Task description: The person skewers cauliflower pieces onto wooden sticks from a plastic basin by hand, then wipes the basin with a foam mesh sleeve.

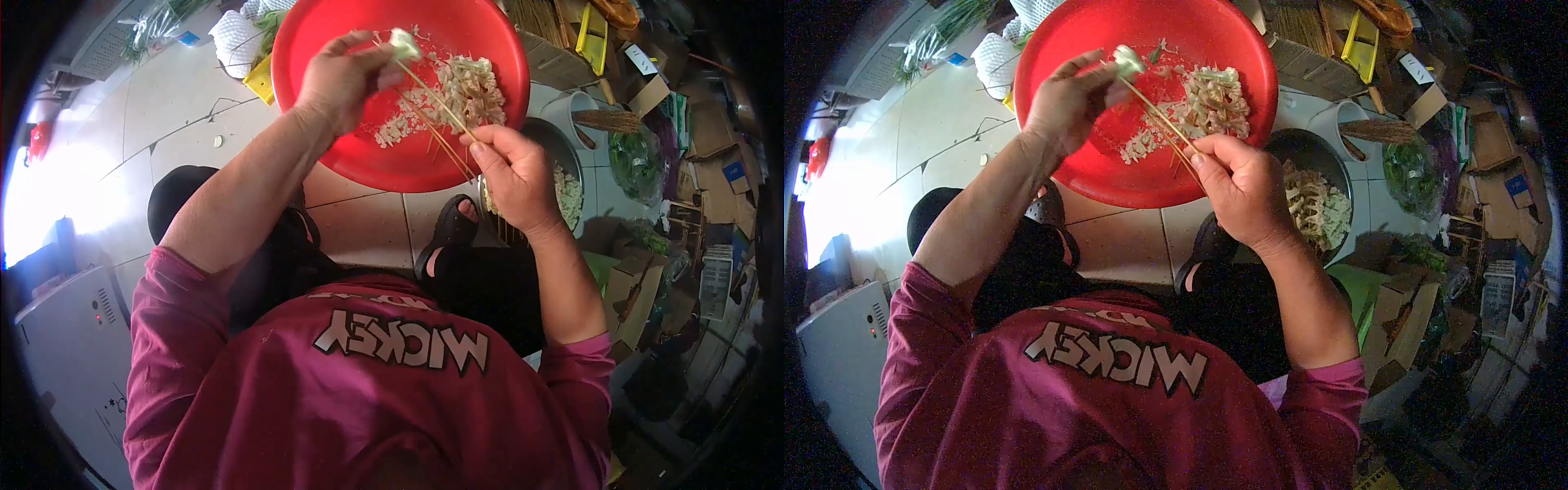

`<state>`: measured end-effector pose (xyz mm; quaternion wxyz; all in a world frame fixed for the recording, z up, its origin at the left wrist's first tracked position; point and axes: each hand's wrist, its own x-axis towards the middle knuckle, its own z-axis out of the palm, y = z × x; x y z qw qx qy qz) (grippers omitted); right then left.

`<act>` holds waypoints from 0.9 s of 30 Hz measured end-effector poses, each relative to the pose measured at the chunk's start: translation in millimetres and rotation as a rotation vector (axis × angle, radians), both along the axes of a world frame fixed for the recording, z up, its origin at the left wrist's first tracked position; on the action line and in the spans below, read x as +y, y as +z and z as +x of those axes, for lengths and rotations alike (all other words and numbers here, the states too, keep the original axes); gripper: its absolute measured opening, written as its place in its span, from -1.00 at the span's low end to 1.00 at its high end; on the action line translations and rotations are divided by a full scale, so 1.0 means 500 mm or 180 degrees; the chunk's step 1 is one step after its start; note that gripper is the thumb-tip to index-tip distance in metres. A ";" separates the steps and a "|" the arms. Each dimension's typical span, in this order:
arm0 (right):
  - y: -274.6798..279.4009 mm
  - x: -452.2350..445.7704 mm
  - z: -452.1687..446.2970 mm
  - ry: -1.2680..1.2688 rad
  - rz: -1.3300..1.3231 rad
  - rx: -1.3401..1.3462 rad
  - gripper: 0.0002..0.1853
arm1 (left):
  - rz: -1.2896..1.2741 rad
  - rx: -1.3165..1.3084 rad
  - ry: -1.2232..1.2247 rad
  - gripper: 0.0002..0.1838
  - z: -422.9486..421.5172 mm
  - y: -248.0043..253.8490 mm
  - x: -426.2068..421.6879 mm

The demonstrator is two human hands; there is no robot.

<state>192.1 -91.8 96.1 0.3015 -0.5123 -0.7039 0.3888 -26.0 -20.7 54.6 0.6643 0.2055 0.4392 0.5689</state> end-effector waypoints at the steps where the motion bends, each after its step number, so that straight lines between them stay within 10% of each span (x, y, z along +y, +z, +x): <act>1: -0.003 0.001 -0.002 0.0000 0.0080 -0.0019 -0.84 | -0.0035 -0.0156 -0.0238 -0.61 0.015 0.007 -0.015; 13: 0.002 0.031 -0.001 -0.0270 0.0174 -0.0200 -0.82 | 0.0081 0.0258 -0.0570 -0.73 0.017 0.022 0.016; 16: 0.005 0.035 0.009 -0.0477 0.0065 0.0038 -0.82 | 0.0410 0.1183 -0.0323 -0.77 -0.034 -0.037 0.087; 21: 0.004 0.029 0.013 -0.0410 0.0198 -0.0105 -0.82 | 0.2146 0.6361 -0.2605 -0.67 -0.068 -0.268 0.163; 27: -0.005 0.025 0.019 -0.0338 0.0362 -0.0149 -0.83 | 0.1005 0.6616 -0.2950 -0.64 -0.005 -0.149 0.083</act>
